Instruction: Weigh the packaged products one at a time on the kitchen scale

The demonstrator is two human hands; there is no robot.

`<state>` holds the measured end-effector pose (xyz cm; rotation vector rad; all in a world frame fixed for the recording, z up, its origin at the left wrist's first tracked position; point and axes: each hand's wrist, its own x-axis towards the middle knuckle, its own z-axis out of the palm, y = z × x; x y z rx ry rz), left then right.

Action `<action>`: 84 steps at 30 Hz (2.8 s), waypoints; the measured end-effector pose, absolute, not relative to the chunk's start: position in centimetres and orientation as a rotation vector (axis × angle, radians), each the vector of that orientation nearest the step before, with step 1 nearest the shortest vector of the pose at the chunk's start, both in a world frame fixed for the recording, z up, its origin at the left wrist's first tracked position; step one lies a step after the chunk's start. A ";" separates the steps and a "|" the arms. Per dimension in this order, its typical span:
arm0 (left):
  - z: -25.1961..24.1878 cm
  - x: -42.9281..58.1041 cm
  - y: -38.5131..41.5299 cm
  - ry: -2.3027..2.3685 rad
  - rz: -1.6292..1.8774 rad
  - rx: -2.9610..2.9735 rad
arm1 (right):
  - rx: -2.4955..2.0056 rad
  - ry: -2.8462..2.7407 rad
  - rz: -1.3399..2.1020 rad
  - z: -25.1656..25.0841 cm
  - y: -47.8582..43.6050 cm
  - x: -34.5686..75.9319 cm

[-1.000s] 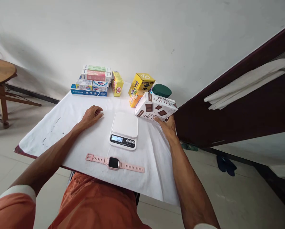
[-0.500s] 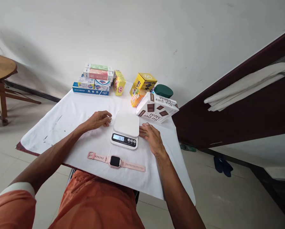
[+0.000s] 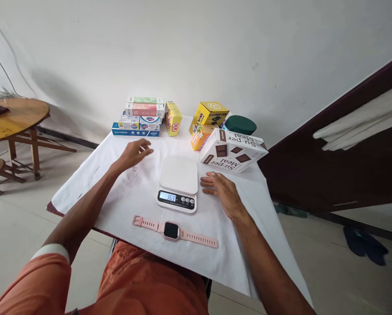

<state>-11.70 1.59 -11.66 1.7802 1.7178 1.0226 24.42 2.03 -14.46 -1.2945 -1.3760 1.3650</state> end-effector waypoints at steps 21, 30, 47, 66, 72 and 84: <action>-3.9 -1.9 25.2 2.383 0.565 1.791 | -1.334 -1.408 1.067 -16.5 4.8 27.3; -2.4 -2.3 22.4 2.339 0.702 1.914 | -1.336 -1.472 1.034 -15.6 4.8 27.3; -2.2 0.0 -2.3 1.685 0.538 2.385 | -1.224 -1.470 0.970 -15.6 4.6 27.1; 1.2 1.9 -0.8 1.983 0.028 2.319 | -1.274 -1.496 0.959 -15.5 4.4 27.1; 3.2 -0.3 4.5 2.382 0.271 2.101 | -1.274 -1.521 0.959 -15.6 4.5 27.5; -1.6 1.1 25.5 2.409 0.531 1.873 | -1.254 -1.532 0.946 -16.2 5.1 27.7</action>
